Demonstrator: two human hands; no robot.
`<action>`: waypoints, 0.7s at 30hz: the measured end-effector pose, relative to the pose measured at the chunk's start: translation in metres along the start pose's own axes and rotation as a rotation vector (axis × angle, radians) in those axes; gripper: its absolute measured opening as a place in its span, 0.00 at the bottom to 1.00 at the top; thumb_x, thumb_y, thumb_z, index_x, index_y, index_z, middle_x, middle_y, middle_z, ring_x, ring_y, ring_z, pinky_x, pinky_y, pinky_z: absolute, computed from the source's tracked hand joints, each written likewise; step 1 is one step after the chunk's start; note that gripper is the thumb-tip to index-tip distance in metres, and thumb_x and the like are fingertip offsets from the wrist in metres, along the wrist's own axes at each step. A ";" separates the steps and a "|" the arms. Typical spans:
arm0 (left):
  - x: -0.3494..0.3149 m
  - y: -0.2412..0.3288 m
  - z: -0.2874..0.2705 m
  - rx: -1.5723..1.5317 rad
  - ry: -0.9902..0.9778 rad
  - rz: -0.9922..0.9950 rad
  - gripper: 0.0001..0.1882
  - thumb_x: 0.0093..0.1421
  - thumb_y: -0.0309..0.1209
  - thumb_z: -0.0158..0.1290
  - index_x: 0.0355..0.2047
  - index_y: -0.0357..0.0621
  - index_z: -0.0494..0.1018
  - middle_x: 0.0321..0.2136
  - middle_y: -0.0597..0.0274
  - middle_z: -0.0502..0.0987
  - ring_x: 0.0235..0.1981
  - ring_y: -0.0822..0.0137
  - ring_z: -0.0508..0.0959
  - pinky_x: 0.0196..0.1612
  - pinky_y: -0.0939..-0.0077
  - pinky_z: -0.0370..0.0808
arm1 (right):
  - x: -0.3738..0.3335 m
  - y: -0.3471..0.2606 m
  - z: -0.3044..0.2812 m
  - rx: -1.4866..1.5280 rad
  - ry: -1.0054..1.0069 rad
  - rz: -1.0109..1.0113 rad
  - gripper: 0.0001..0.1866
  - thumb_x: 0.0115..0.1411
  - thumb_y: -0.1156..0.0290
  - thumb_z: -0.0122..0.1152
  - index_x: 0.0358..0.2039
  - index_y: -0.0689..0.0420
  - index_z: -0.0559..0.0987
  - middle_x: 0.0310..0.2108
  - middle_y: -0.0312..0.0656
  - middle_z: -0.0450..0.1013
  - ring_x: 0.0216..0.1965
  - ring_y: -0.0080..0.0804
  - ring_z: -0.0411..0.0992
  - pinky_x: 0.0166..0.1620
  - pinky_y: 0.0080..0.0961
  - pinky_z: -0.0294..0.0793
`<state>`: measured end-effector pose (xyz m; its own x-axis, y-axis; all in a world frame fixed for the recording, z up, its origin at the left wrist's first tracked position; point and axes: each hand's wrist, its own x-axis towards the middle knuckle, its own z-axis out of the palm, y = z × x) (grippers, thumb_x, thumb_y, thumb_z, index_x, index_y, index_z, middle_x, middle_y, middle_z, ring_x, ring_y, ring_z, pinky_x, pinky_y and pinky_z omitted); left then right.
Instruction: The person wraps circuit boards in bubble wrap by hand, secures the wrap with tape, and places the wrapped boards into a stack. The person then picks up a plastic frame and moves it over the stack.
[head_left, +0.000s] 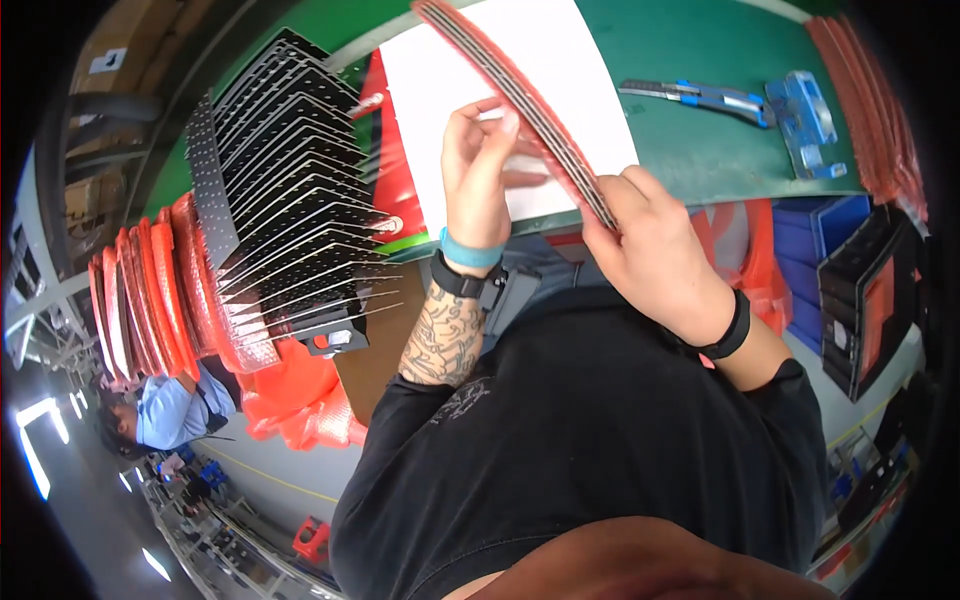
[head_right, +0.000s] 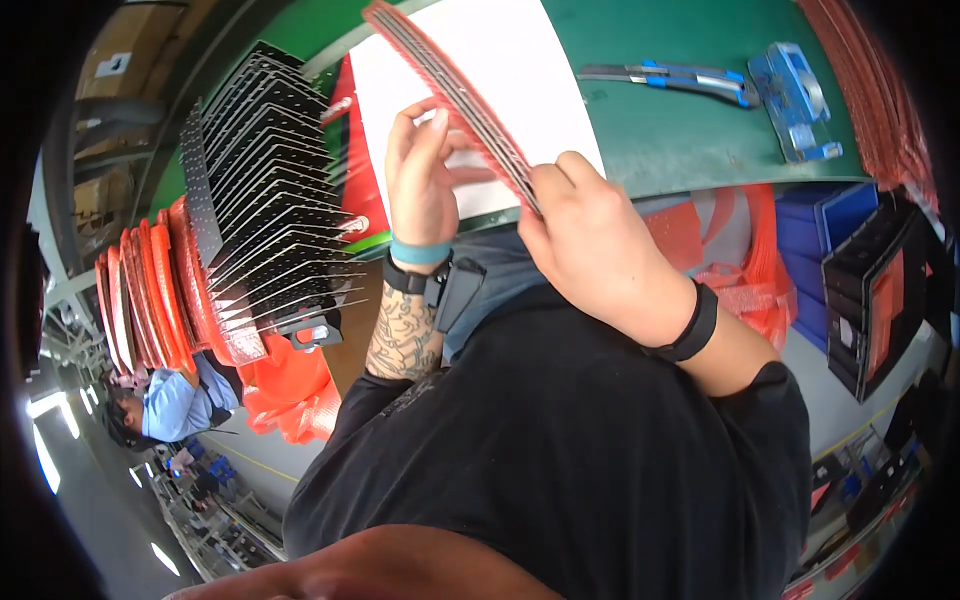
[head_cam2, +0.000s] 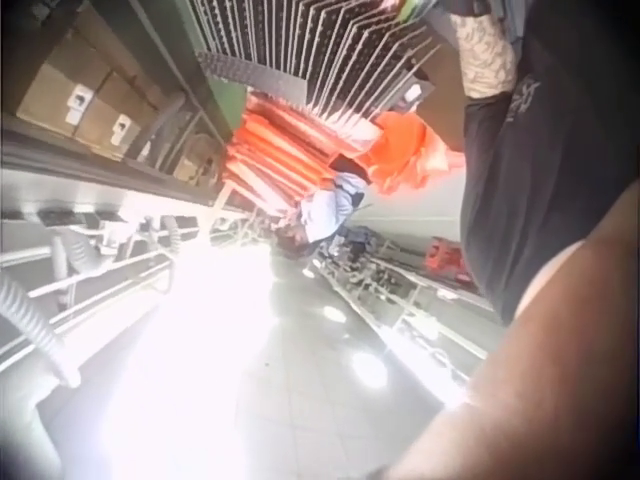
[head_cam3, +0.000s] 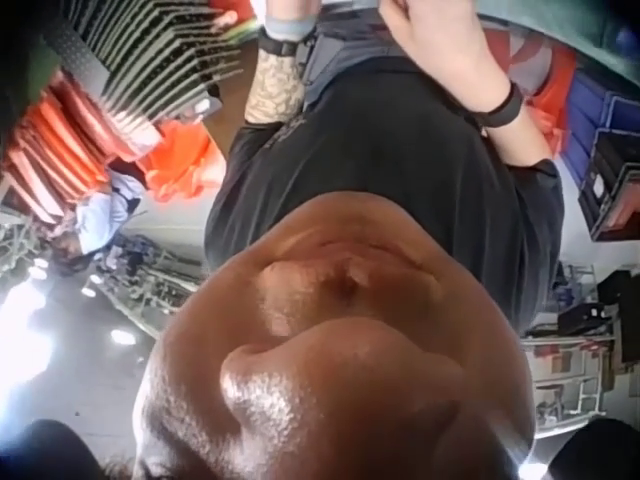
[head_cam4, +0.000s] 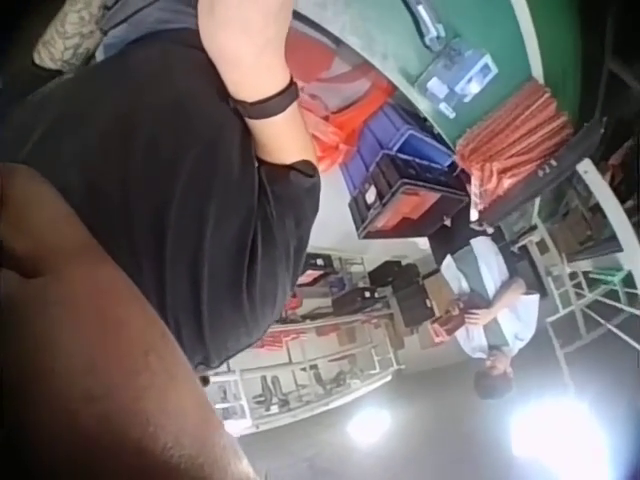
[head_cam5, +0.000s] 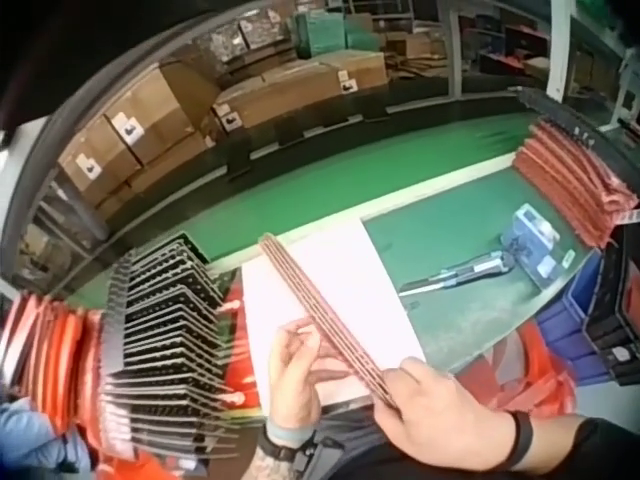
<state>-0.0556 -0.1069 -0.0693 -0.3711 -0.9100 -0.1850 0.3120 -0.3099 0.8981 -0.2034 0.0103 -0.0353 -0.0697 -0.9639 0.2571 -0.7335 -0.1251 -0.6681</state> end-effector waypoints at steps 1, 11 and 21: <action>-0.008 0.001 -0.010 0.000 0.022 0.040 0.23 0.63 0.32 0.59 0.53 0.38 0.64 0.38 0.57 0.76 0.33 0.67 0.80 0.30 0.74 0.80 | 0.003 0.001 0.000 0.078 -0.008 0.080 0.09 0.60 0.75 0.63 0.40 0.65 0.77 0.31 0.45 0.74 0.27 0.36 0.74 0.30 0.35 0.72; -0.043 -0.013 -0.013 -0.322 0.044 -0.242 0.22 0.66 0.32 0.55 0.56 0.32 0.68 0.47 0.52 0.77 0.46 0.60 0.80 0.50 0.63 0.78 | 0.006 0.019 0.019 1.390 -0.052 0.752 0.11 0.67 0.73 0.59 0.44 0.68 0.79 0.37 0.39 0.78 0.32 0.22 0.74 0.40 0.19 0.72; -0.054 -0.037 -0.025 -0.485 -0.070 -0.245 0.15 0.65 0.21 0.52 0.52 0.32 0.71 0.48 0.54 0.79 0.48 0.63 0.80 0.54 0.62 0.77 | 0.122 -0.086 0.012 0.382 -0.184 -0.185 0.13 0.65 0.65 0.62 0.29 0.63 0.81 0.18 0.29 0.68 0.21 0.13 0.63 0.23 0.15 0.59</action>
<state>-0.0255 -0.0528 -0.1025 -0.5354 -0.7799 -0.3241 0.5703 -0.6169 0.5424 -0.1407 -0.0996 0.0456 0.1858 -0.9384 0.2913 -0.4183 -0.3438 -0.8408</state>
